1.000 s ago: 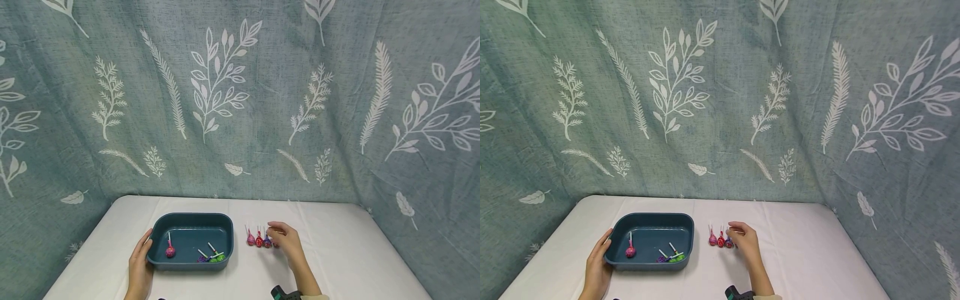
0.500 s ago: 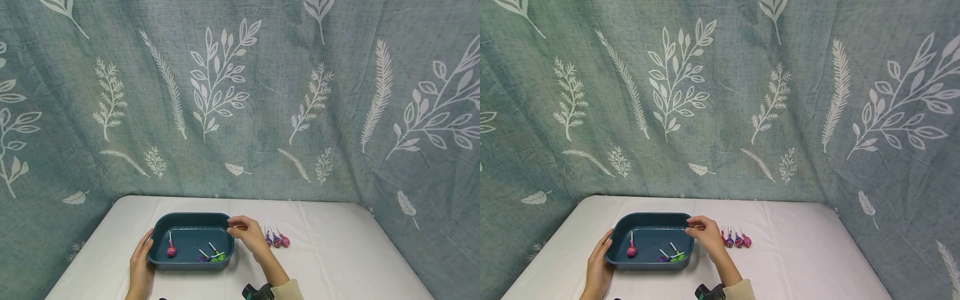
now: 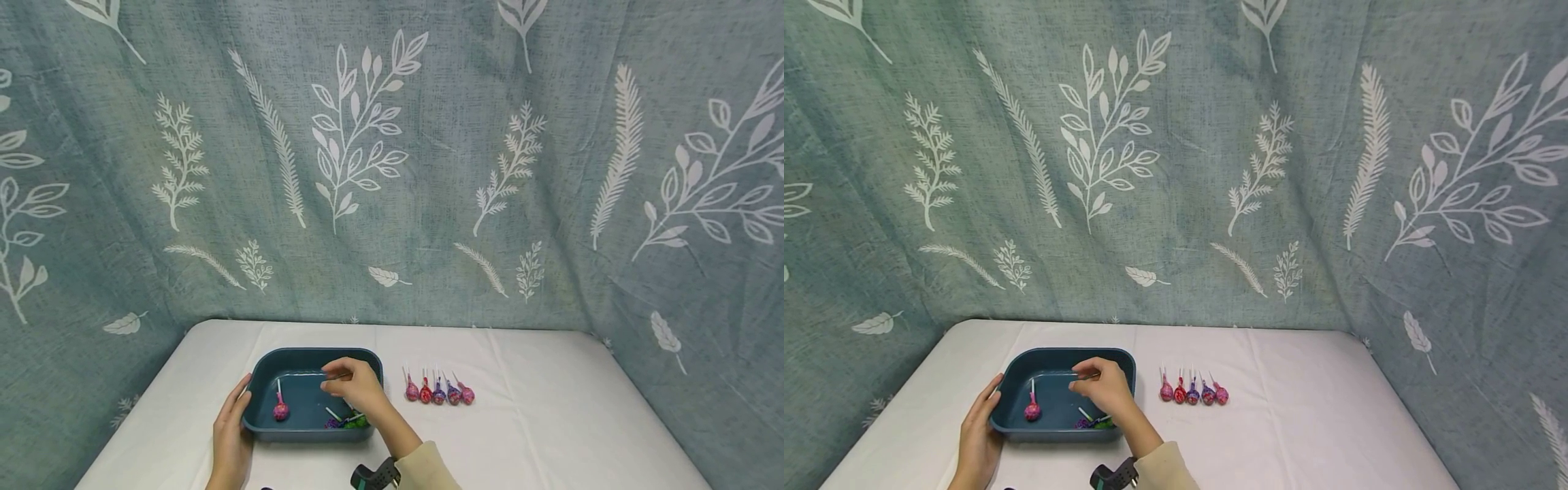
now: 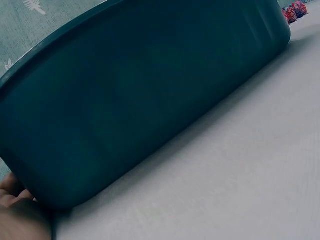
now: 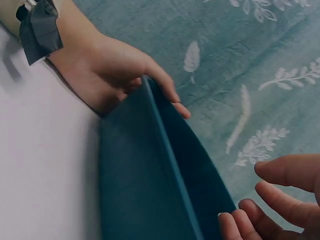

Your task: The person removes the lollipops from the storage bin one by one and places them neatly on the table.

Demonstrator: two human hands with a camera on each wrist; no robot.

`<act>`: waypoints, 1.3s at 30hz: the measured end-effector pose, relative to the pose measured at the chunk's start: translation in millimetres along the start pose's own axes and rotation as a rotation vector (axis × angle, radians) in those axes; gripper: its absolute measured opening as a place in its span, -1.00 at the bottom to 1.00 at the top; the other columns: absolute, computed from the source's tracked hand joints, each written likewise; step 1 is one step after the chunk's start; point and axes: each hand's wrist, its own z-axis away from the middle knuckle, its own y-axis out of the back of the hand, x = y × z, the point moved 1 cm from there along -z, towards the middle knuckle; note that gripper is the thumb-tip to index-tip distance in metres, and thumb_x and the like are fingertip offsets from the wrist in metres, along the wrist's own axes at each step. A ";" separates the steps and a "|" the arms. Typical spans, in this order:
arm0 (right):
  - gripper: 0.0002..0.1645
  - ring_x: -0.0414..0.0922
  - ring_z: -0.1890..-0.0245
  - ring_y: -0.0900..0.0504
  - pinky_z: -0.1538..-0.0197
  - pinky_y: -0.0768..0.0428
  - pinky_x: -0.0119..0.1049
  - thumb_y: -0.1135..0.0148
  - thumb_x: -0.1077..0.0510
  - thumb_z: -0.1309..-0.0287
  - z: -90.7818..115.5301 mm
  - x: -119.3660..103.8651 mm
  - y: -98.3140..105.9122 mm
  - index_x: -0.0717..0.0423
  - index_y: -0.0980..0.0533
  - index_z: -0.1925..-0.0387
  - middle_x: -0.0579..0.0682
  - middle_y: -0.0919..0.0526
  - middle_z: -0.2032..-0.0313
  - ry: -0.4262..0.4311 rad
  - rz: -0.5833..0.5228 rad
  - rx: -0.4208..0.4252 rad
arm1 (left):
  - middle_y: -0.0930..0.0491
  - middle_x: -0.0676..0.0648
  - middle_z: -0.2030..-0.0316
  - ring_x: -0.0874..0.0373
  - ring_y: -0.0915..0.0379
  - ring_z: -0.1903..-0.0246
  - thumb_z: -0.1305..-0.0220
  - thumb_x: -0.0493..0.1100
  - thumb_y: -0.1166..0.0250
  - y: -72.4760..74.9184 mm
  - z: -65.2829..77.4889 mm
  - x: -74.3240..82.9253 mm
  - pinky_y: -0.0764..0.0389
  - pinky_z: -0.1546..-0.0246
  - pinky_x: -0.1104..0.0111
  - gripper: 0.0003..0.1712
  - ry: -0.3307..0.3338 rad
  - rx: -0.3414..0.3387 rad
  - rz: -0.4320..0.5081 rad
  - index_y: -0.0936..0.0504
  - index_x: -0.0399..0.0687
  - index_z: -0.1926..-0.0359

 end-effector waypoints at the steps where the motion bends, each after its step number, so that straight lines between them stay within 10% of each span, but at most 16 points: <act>1: -0.70 -0.14 0.32 -0.62 0.21 -0.67 -0.14 -0.35 0.33 -0.08 -2.2 0.7 -4.2 0.30 -0.59 0.10 0.13 -0.62 0.22 -0.001 -0.006 -0.001 | -0.05 0.03 -0.47 0.09 0.03 -0.42 -0.40 0.14 -0.13 -0.1 0.0 0.1 -0.05 -0.36 0.13 -0.31 -0.002 0.000 0.003 -0.22 0.09 -0.45; 15: -0.68 -0.24 0.47 -0.50 0.37 -0.63 -0.26 -0.41 0.33 0.00 -20.8 7.6 -39.6 0.30 -0.58 0.15 -0.09 -0.53 0.41 -0.062 0.099 -0.035 | -0.04 0.06 -0.47 0.09 0.02 -0.42 -0.37 0.18 -0.15 0.2 -1.8 -1.2 -0.08 -0.36 0.15 -0.29 0.029 0.017 0.001 -0.23 0.14 -0.44; 39: -0.54 -0.18 0.39 -0.58 0.31 -0.57 -0.37 -0.62 0.05 0.26 -39.6 7.4 -81.7 0.21 -0.63 0.33 -0.04 -0.66 0.40 -0.034 0.689 -0.015 | -0.03 0.07 -0.47 0.10 -0.02 -0.40 -0.41 0.15 -0.11 1.5 -0.7 -0.1 -0.12 -0.34 0.16 -0.33 0.018 -0.017 0.011 -0.21 0.14 -0.45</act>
